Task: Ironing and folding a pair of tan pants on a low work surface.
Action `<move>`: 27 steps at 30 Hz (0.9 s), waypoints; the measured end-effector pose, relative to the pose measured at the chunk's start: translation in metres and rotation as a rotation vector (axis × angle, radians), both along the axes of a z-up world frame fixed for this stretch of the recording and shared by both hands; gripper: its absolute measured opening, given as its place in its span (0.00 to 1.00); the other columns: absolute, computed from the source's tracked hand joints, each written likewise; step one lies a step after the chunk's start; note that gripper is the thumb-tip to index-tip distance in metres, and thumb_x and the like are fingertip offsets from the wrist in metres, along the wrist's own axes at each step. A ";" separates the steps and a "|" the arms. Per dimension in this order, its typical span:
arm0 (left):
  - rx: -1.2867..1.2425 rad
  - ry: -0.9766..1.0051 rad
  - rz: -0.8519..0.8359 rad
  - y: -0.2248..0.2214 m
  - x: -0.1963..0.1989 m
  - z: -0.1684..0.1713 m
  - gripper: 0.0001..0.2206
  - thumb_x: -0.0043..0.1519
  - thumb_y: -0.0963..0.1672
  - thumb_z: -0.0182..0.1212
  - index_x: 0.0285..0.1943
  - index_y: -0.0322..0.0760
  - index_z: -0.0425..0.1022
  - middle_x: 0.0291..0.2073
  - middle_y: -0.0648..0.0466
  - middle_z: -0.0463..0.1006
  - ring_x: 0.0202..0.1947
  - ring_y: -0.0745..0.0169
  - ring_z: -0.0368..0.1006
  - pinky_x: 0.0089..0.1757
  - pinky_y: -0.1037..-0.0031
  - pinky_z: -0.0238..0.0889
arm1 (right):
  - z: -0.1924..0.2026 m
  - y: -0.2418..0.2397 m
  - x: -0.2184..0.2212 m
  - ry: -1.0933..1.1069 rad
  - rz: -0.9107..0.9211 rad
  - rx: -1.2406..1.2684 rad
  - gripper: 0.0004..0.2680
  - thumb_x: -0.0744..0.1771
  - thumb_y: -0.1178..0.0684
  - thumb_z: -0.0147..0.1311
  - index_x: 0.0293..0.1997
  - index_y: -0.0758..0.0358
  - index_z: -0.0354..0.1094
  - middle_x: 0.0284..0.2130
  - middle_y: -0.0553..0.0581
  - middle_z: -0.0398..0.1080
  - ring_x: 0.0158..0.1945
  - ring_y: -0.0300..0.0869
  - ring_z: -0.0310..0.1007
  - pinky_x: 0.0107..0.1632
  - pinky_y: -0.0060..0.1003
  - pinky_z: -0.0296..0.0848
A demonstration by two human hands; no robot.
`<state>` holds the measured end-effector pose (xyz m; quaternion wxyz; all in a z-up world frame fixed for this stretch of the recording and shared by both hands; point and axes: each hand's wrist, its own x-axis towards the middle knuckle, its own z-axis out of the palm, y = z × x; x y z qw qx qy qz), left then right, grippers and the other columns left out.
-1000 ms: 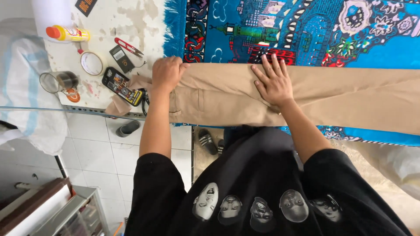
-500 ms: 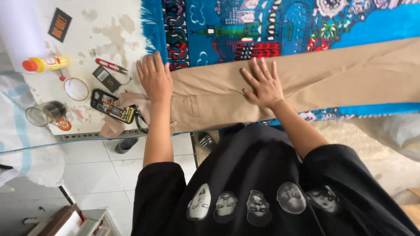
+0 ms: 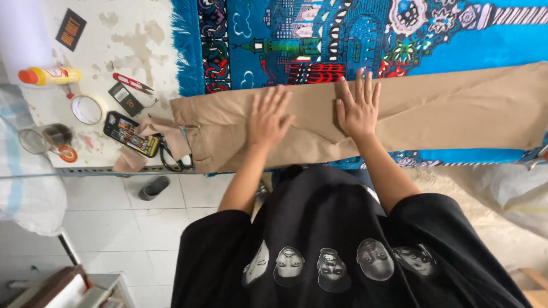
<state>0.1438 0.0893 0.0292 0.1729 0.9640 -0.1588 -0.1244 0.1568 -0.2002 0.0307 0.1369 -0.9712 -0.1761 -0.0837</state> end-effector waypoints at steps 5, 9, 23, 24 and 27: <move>0.240 -0.197 0.330 0.088 -0.013 0.013 0.26 0.72 0.54 0.44 0.81 0.52 0.58 0.78 0.52 0.55 0.77 0.52 0.49 0.67 0.47 0.34 | -0.001 -0.042 0.010 0.250 -0.126 -0.033 0.23 0.70 0.34 0.45 0.77 0.40 0.57 0.77 0.64 0.47 0.78 0.64 0.34 0.69 0.72 0.27; 0.280 -0.205 0.418 0.079 -0.015 -0.001 0.30 0.69 0.56 0.48 0.81 0.50 0.57 0.79 0.52 0.51 0.77 0.51 0.44 0.69 0.46 0.35 | 0.006 -0.101 -0.016 0.329 -0.225 -0.046 0.25 0.70 0.33 0.42 0.78 0.43 0.53 0.77 0.63 0.44 0.79 0.63 0.35 0.71 0.71 0.30; -0.012 -0.205 0.118 -0.141 -0.040 0.046 0.32 0.64 0.50 0.56 0.78 0.34 0.59 0.76 0.36 0.57 0.76 0.37 0.50 0.68 0.40 0.35 | 0.034 -0.362 -0.086 -0.388 -0.676 0.226 0.21 0.65 0.59 0.61 0.67 0.70 0.64 0.63 0.72 0.62 0.66 0.64 0.63 0.65 0.55 0.64; -0.019 -0.216 0.102 -0.160 -0.044 0.030 0.32 0.64 0.50 0.56 0.78 0.34 0.59 0.76 0.36 0.57 0.76 0.37 0.50 0.68 0.40 0.35 | 0.038 -0.379 -0.062 -0.402 -0.691 0.223 0.21 0.65 0.59 0.61 0.67 0.70 0.64 0.63 0.72 0.62 0.66 0.64 0.63 0.65 0.55 0.64; -0.027 -0.145 -0.093 -0.193 -0.076 -0.001 0.32 0.66 0.54 0.52 0.80 0.42 0.57 0.78 0.47 0.55 0.77 0.49 0.49 0.70 0.52 0.35 | 0.044 -0.438 -0.012 -0.605 -0.694 0.386 0.18 0.68 0.62 0.55 0.67 0.72 0.62 0.61 0.69 0.62 0.66 0.62 0.63 0.65 0.50 0.65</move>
